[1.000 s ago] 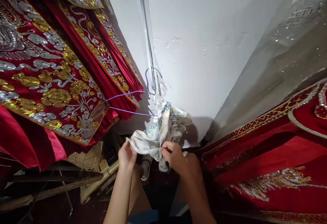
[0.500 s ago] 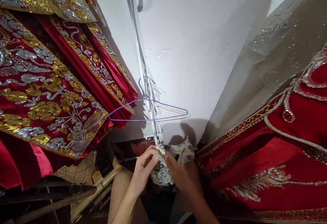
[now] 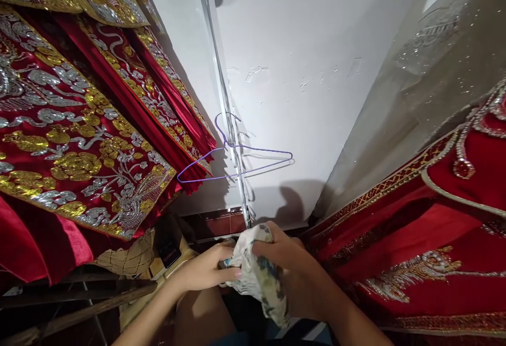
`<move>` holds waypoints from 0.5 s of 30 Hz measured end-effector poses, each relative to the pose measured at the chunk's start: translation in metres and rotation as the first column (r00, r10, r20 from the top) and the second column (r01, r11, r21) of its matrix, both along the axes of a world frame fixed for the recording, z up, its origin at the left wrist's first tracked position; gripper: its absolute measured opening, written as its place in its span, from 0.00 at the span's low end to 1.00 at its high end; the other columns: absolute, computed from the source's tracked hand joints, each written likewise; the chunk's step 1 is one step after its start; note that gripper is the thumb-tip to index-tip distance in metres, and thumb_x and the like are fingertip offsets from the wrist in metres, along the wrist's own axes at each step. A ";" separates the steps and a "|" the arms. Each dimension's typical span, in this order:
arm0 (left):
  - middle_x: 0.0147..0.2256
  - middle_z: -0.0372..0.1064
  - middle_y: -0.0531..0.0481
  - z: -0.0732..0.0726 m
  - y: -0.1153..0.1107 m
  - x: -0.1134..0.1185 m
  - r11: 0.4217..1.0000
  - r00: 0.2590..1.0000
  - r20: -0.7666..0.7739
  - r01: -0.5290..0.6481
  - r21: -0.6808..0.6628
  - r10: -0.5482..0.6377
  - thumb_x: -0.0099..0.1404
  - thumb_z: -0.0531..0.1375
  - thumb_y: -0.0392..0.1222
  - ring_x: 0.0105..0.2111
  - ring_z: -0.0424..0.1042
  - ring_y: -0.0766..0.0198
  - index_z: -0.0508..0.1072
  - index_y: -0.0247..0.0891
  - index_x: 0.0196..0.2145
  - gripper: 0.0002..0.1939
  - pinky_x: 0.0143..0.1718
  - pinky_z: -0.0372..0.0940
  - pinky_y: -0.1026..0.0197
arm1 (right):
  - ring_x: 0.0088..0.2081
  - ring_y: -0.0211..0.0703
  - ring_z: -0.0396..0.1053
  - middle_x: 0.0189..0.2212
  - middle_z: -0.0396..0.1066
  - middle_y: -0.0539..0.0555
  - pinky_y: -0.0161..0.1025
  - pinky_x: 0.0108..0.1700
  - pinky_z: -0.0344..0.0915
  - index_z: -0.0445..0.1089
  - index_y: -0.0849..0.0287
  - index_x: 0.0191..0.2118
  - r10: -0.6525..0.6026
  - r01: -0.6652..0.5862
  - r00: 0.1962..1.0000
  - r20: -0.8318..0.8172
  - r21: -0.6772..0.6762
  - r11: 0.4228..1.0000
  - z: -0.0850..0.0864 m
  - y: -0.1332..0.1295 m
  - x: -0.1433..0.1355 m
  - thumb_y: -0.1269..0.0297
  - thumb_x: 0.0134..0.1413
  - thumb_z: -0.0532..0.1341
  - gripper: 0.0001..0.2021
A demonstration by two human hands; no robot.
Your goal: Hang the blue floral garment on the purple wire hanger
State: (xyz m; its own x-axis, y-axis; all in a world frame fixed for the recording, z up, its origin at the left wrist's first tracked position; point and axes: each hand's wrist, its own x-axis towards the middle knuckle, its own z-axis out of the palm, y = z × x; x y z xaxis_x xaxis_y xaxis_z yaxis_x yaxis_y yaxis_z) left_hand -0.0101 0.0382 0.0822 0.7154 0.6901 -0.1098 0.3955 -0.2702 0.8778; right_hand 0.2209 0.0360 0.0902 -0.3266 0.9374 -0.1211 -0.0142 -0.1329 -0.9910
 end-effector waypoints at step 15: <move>0.58 0.70 0.36 0.023 0.059 -0.105 0.597 0.748 0.006 -0.535 0.598 0.664 0.67 0.51 0.48 0.61 0.65 0.46 0.76 0.33 0.50 0.23 0.65 0.56 0.41 | 0.34 0.43 0.66 0.30 0.72 0.51 0.36 0.35 0.61 0.73 0.58 0.39 -0.262 0.108 0.923 0.281 0.467 0.878 0.025 0.131 0.009 0.64 0.48 0.57 0.13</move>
State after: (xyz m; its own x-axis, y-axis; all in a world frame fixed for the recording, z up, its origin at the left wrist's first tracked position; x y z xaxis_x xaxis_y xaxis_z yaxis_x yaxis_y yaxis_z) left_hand -0.1155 0.0970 0.1055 0.1228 0.9365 0.3285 0.7856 -0.2940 0.5444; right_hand 0.2301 0.1665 0.1155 -0.1559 0.9571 0.2441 0.3383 0.2839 -0.8972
